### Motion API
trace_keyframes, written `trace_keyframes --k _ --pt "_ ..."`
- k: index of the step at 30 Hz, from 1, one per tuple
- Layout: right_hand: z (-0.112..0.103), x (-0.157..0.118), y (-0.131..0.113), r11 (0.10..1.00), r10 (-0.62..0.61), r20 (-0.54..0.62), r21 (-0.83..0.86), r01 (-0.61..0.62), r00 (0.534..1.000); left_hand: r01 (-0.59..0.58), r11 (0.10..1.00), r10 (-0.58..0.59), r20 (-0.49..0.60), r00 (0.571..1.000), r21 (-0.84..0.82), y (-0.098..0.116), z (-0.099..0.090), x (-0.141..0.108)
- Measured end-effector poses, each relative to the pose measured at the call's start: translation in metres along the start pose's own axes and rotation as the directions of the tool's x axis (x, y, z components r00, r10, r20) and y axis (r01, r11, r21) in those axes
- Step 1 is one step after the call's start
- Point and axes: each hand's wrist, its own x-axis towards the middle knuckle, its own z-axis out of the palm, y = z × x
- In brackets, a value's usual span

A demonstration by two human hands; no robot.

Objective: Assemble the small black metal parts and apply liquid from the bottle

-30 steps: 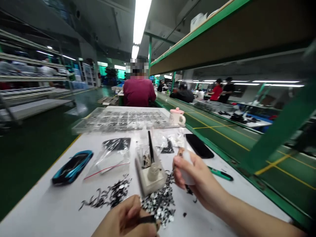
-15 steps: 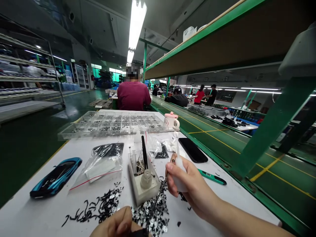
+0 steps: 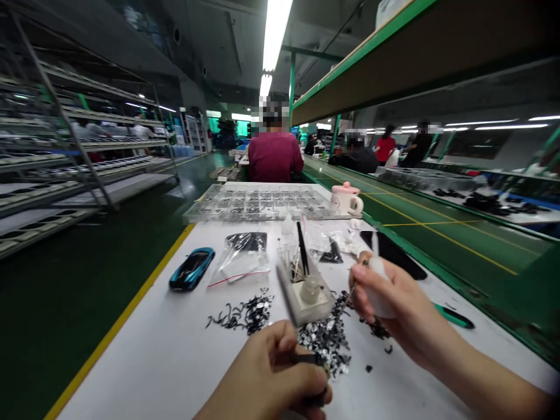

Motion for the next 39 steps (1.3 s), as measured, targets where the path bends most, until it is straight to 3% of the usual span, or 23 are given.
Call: trace_keyframes --k 3,9,17,21,27,33,35,37,39 --pt "-0.008 0.004 -0.002 0.999 -0.031 -0.063 -0.024 0.029 0.998 0.049 0.993 -0.05 -0.002 0.999 -0.107 0.0 0.003 0.0" --pt "-0.014 0.013 -0.003 0.967 -0.247 -0.206 -0.12 0.226 0.947 0.033 0.989 -0.036 -0.015 0.999 -0.147 -0.005 0.003 0.0" --pt "-0.008 0.017 -0.004 0.883 -0.428 -0.158 -0.282 0.375 0.89 0.009 0.988 -0.01 -0.008 1.0 -0.152 -0.002 0.005 -0.002" --pt "-0.006 0.019 -0.004 0.841 -0.465 -0.124 -0.372 0.393 0.877 0.018 0.991 -0.019 -0.002 1.0 -0.133 -0.002 0.004 -0.004" --pt "0.003 0.022 0.003 0.808 -0.275 0.045 -0.53 0.256 0.96 0.01 0.997 -0.011 -0.009 1.0 -0.08 0.0 0.005 -0.006" --pt "0.004 0.007 0.0 0.814 -0.077 0.081 -0.571 0.11 0.994 -0.045 0.999 0.044 -0.02 0.999 -0.031 0.001 0.004 -0.007" --pt "0.006 -0.002 -0.002 0.832 0.087 0.166 -0.555 0.02 0.982 -0.052 0.998 0.052 -0.039 0.998 -0.019 0.001 0.004 -0.006" --pt "0.011 -0.009 -0.003 0.846 0.25 0.259 -0.527 -0.08 0.933 -0.064 0.998 0.063 -0.056 0.996 -0.015 0.001 0.004 -0.005" --pt "0.015 -0.014 -0.002 0.862 0.329 0.317 -0.485 -0.145 0.89 -0.07 0.997 0.069 -0.067 0.995 -0.014 0.001 0.004 -0.004"
